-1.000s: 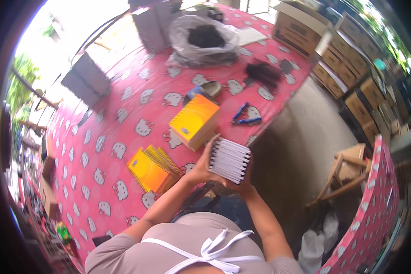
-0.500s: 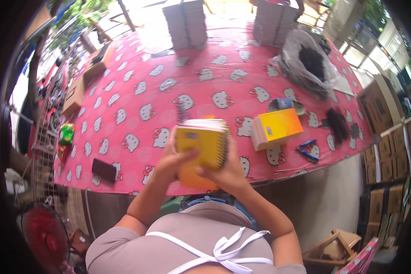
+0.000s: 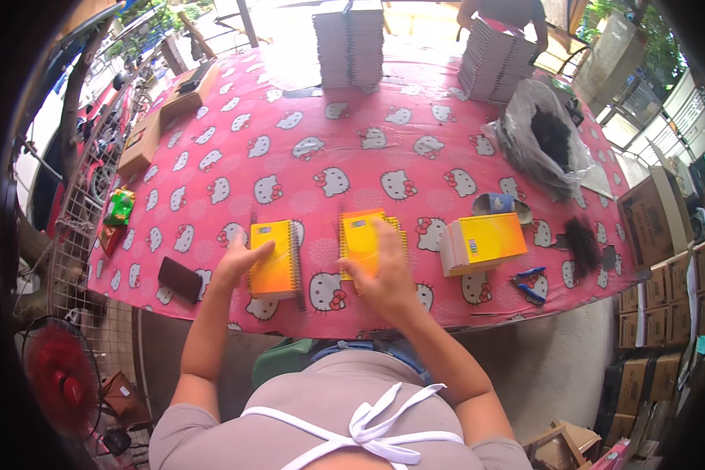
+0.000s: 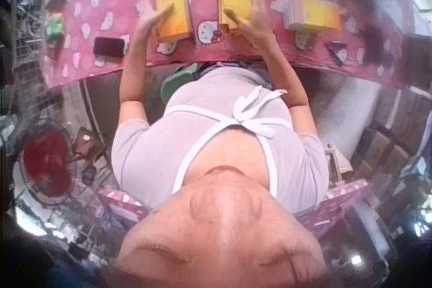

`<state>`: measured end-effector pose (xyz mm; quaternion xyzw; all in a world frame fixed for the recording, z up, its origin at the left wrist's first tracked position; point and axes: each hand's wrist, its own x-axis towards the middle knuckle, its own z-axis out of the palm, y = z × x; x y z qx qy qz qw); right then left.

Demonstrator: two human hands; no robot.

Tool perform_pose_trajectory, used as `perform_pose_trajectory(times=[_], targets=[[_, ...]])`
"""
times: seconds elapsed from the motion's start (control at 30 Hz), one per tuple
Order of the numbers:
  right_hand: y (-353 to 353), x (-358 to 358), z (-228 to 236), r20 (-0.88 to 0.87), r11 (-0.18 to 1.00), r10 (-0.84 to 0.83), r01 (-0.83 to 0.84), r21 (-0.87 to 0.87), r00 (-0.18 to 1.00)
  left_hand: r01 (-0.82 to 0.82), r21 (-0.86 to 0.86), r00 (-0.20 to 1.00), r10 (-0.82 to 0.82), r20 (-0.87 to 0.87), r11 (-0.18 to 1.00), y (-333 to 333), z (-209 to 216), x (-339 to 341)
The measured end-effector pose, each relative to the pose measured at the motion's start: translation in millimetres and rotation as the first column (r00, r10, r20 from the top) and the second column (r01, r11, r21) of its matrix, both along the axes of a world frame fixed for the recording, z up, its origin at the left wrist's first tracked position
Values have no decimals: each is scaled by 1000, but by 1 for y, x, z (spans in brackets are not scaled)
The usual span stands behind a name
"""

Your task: The person assembles notepads by inserting wire coils into the punched edges of yellow notebook covers and paper stacks, then using a pair of pliers to trim and crimp the ends of the wires.

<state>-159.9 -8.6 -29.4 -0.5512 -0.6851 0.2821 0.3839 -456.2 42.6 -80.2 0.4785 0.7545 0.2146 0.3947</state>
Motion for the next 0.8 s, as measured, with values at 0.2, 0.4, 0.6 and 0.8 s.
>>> perform_pose_trajectory(times=[0.2,0.4,0.6,0.8], targets=[[13,75,-80,-254,731,-347,91,-676,903,-2,131,676,-95,731,991,4,54,119],[46,68,-98,-199,648,-456,170,-743,868,7,-188,295,177,939,982,14,-44,181],[16,71,-100,-424,777,-361,17,-629,831,224,-170,352,82,932,960,2,-42,194],[-53,48,-98,-632,977,-199,104,-184,749,329,61,485,-224,845,942,-52,-4,189]])
